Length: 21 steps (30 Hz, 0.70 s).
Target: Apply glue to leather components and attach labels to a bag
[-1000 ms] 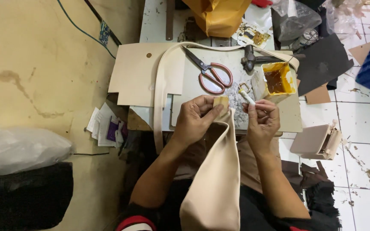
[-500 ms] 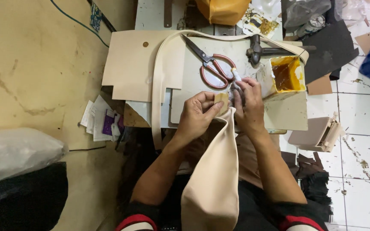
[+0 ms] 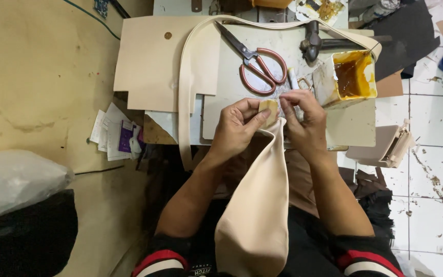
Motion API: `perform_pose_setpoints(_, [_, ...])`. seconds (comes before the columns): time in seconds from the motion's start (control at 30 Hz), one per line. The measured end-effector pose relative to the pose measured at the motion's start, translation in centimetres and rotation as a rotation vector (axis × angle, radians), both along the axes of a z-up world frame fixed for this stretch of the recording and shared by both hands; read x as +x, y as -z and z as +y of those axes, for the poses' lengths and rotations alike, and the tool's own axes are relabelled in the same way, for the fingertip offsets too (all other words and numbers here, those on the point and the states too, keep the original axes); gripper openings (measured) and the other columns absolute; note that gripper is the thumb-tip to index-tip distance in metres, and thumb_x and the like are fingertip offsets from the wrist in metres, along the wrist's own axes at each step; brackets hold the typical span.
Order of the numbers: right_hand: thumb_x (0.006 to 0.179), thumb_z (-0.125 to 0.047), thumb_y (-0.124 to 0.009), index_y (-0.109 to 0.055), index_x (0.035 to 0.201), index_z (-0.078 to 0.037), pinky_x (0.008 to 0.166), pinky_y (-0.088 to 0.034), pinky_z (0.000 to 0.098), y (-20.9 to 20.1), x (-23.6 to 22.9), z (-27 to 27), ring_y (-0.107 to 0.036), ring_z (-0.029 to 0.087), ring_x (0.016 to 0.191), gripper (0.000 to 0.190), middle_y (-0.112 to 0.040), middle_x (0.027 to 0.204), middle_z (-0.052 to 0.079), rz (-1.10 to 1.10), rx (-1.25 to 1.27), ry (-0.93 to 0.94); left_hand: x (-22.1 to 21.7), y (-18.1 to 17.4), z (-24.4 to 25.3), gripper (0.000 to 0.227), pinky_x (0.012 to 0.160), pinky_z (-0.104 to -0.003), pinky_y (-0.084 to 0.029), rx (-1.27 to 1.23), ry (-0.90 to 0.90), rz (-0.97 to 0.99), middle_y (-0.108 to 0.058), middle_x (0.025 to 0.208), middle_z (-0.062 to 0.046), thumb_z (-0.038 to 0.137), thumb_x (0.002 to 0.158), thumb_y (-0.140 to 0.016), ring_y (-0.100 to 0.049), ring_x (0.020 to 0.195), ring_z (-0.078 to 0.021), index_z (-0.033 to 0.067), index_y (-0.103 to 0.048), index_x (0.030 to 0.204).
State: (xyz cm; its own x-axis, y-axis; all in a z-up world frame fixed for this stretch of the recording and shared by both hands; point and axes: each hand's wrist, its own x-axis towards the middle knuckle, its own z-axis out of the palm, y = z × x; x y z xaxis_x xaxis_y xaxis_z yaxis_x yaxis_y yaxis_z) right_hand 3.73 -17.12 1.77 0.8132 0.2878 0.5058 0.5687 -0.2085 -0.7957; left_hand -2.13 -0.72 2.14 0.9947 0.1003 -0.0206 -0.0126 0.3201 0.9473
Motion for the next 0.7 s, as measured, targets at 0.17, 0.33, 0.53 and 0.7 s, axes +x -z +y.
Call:
perform_pose_setpoints(0.17, [0.103,0.0,-0.068,-0.073,0.106,0.007,0.077,-0.055,0.0289,0.4,-0.5,-0.2,-0.063,0.013,0.083,0.009,-0.067,0.086,0.012,0.405,0.26,-0.116,0.1,-0.9,-0.2,0.018,0.078,-0.028,-0.062,0.0,-0.008,-0.015,-0.078,0.094,-0.009,0.013,0.097,-0.075,-0.068,0.088,-0.0065,0.0018,-0.072,0.111])
perform_pose_setpoints(0.33, [0.1,-0.004,-0.071,-0.071,0.105,0.008,0.072,-0.054,0.0232,1.7,-0.4,0.2,-0.065,0.01,0.079,0.012,-0.068,0.085,0.011,0.603,0.427,-0.111,0.2,-0.4,-0.4,0.016,0.074,-0.026,-0.061,-0.027,-0.034,-0.025,-0.075,0.087,-0.005,0.012,0.096,-0.077,-0.066,0.085,-0.0046,0.0019,-0.073,0.107])
perform_pose_setpoints(0.53, [0.098,-0.004,-0.072,-0.071,0.1,0.006,0.069,-0.054,0.0213,2.2,0.1,0.5,-0.066,0.009,0.076,0.011,-0.067,0.085,0.009,0.766,0.547,-0.15,0.4,0.1,-0.2,0.02,0.076,-0.027,-0.06,-0.003,-0.048,-0.031,-0.07,0.084,-0.003,0.01,0.094,-0.079,-0.066,0.083,-0.0061,0.0014,-0.068,0.108])
perform_pose_setpoints(0.7, [0.095,-0.004,-0.075,-0.071,0.098,0.008,0.068,-0.052,0.0191,2.4,0.2,0.6,-0.064,0.008,0.075,0.013,-0.068,0.083,0.01,0.751,0.573,-0.155,0.5,0.8,-0.3,0.018,0.07,-0.024,-0.058,-0.002,-0.047,-0.056,-0.066,0.08,-0.001,0.009,0.093,-0.078,-0.066,0.078,-0.0054,0.0021,-0.068,0.107])
